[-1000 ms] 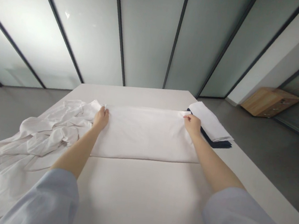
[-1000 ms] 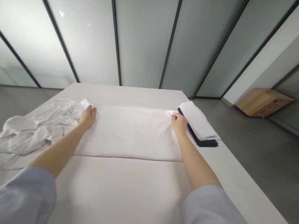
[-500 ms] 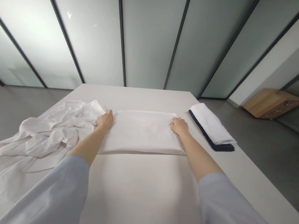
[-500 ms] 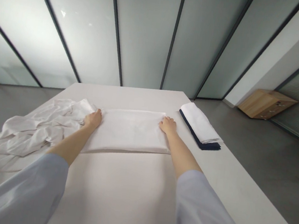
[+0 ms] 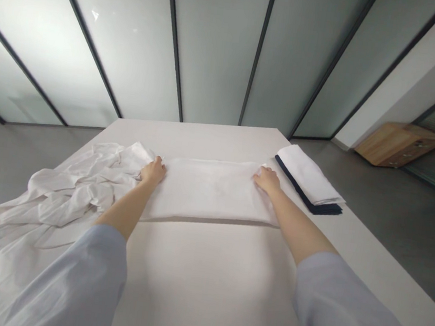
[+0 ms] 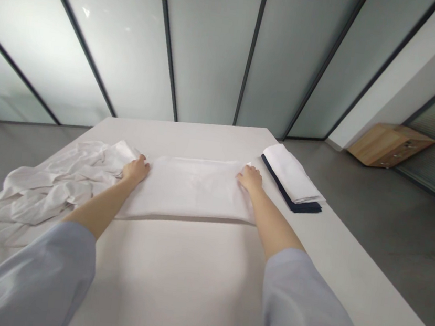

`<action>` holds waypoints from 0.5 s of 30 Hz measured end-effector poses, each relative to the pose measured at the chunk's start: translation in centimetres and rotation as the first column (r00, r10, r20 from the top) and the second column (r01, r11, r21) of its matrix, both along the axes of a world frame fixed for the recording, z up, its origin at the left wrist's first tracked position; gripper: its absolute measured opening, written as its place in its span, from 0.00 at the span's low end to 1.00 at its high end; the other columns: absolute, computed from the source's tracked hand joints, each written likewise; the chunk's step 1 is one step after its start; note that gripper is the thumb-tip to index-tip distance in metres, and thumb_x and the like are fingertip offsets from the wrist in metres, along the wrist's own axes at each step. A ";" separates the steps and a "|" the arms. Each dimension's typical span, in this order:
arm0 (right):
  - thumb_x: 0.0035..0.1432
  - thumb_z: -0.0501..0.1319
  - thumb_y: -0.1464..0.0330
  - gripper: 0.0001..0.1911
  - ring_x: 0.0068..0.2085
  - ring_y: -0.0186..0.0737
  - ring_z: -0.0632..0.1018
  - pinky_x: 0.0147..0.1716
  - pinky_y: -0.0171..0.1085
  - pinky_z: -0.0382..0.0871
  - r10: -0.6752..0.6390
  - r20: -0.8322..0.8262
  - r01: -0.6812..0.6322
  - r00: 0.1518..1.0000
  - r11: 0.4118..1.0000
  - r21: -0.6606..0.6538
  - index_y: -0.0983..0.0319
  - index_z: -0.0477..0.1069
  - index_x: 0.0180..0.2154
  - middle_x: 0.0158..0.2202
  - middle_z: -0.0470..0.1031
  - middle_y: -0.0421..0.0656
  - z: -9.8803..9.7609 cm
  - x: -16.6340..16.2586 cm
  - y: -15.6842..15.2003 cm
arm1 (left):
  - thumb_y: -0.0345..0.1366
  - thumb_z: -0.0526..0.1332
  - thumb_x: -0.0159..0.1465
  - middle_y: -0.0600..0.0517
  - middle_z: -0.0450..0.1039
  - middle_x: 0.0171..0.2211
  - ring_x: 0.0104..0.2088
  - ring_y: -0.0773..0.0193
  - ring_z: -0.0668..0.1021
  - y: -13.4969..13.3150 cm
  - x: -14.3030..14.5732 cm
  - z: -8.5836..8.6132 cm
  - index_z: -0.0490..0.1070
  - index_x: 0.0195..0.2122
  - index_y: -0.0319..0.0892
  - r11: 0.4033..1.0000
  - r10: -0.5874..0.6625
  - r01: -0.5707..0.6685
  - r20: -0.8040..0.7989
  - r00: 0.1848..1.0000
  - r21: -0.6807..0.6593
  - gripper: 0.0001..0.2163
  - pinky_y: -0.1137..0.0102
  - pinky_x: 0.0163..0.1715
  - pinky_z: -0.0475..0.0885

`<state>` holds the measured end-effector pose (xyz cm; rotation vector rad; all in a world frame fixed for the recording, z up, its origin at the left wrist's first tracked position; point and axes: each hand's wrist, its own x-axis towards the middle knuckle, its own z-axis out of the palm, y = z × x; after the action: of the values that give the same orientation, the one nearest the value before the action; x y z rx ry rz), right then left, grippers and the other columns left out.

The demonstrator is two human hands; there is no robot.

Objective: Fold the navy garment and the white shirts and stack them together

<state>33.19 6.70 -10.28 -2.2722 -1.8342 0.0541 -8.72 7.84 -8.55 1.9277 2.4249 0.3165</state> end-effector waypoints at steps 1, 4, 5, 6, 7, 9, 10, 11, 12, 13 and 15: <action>0.60 0.58 0.63 0.24 0.54 0.53 0.70 0.50 0.45 0.63 -0.004 0.013 0.004 1.000 1.000 -0.012 0.66 0.66 0.56 0.55 0.68 0.58 0.0 -0.2 -0.1 | 0.35 0.51 0.66 0.37 0.73 0.50 0.51 0.47 0.76 0.0 0.2 0.1 0.64 0.57 0.40 0.999 -0.016 0.017 -0.013 1.000 0.027 0.19 0.59 0.46 0.69; 0.60 0.58 0.61 0.30 0.58 0.58 0.65 0.53 0.51 0.60 -0.031 0.019 0.031 0.999 0.999 0.032 0.66 0.59 0.61 0.62 0.60 0.60 0.9 -1.2 -0.3 | 0.33 0.51 0.65 0.38 0.66 0.58 0.57 0.49 0.70 -0.5 1.7 0.8 0.61 0.60 0.41 0.979 -0.102 0.113 -0.071 0.992 0.170 0.22 0.59 0.52 0.66; 0.60 0.57 0.62 0.31 0.60 0.59 0.63 0.54 0.51 0.59 -0.026 0.010 0.025 1.000 0.998 0.059 0.66 0.58 0.62 0.63 0.58 0.61 1.5 -1.9 -0.4 | 0.34 0.51 0.65 0.39 0.66 0.59 0.58 0.49 0.69 -0.9 2.7 1.2 0.61 0.61 0.41 0.970 -0.147 0.160 -0.081 0.986 0.186 0.22 0.59 0.53 0.65; 0.60 0.56 0.62 0.31 0.61 0.60 0.62 0.55 0.51 0.58 -0.006 -0.002 0.006 1.000 0.997 0.081 0.67 0.58 0.62 0.64 0.57 0.60 2.1 -2.8 -0.6 | 0.36 0.52 0.65 0.40 0.66 0.58 0.58 0.50 0.69 -1.4 4.0 1.5 0.62 0.60 0.41 0.962 -0.203 0.214 -0.078 0.976 0.169 0.21 0.59 0.54 0.65; 0.61 0.55 0.63 0.30 0.61 0.59 0.62 0.56 0.49 0.58 0.033 -0.019 -0.031 0.999 0.995 0.095 0.67 0.58 0.62 0.64 0.57 0.60 2.8 -3.9 -0.9 | 0.38 0.52 0.66 0.40 0.68 0.57 0.57 0.50 0.69 -2.0 5.4 1.7 0.63 0.59 0.42 0.954 -0.271 0.277 -0.065 0.960 0.115 0.20 0.59 0.55 0.65; 0.62 0.53 0.63 0.26 0.60 0.54 0.65 0.55 0.44 0.59 0.166 -0.057 -0.161 0.985 0.984 0.075 0.64 0.62 0.61 0.62 0.63 0.55 3.8 -6.7 -2.0 | 0.44 0.52 0.67 0.40 0.71 0.54 0.55 0.49 0.71 -3.6 8.3 1.7 0.67 0.57 0.42 0.911 -0.412 0.412 -0.015 0.911 -0.024 0.20 0.59 0.53 0.65; 0.63 0.52 0.62 0.24 0.58 0.51 0.67 0.54 0.42 0.60 0.254 -0.071 -0.252 0.965 0.967 0.041 0.61 0.64 0.59 0.60 0.67 0.52 4.1 -8.2 -2.8 | 0.46 0.51 0.68 0.40 0.72 0.52 0.54 0.50 0.73 -4.5 9.7 1.5 0.68 0.55 0.42 0.875 -0.477 0.476 0.008 0.879 -0.089 0.20 0.59 0.53 0.66; 0.63 0.52 0.62 0.23 0.57 0.49 0.70 0.53 0.40 0.61 0.331 -0.093 -0.333 0.939 0.943 -0.009 0.59 0.67 0.58 0.58 0.70 0.49 4.2 -9.7 -3.7 | 0.47 0.49 0.68 0.40 0.73 0.51 0.53 0.51 0.74 -5.4 10.9 1.1 0.70 0.53 0.42 0.844 -0.517 0.513 0.014 0.856 -0.159 0.20 0.59 0.52 0.66; 0.64 0.51 0.61 0.21 0.55 0.48 0.72 0.52 0.39 0.63 0.391 -0.111 -0.401 0.914 0.913 -0.079 0.58 0.70 0.55 0.56 0.73 0.48 4.2 -11.0 -4.7 | 0.47 0.47 0.69 0.40 0.74 0.49 0.52 0.51 0.75 -6.3 11.8 0.5 0.72 0.51 0.42 0.815 -0.552 0.541 0.003 0.834 -0.207 0.20 0.59 0.51 0.67; 0.64 0.51 0.60 0.20 0.53 0.48 0.73 0.50 0.39 0.64 0.438 -0.113 -0.451 0.892 0.880 -0.152 0.58 0.73 0.52 0.53 0.75 0.48 4.0 -12.0 -5.7 | 0.46 0.46 0.69 0.39 0.74 0.49 0.51 0.50 0.76 -7.0 12.5 -0.2 0.73 0.49 0.42 0.799 -0.571 0.554 -0.006 0.821 -0.234 0.21 0.58 0.49 0.68; 0.66 0.48 0.60 0.21 0.51 0.48 0.75 0.50 0.39 0.64 0.487 -0.096 -0.495 0.868 0.838 -0.231 0.60 0.76 0.47 0.51 0.76 0.50 3.3 -13.3 -7.3 | 0.46 0.45 0.69 0.37 0.73 0.50 0.52 0.47 0.75 -7.9 13.1 -1.6 0.73 0.50 0.42 0.794 -0.583 0.560 -0.033 0.812 -0.238 0.22 0.56 0.48 0.69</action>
<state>19.85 -0.59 -6.96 -1.8512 -2.4650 0.4254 4.38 -0.04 -10.20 2.4792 1.6880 -0.0767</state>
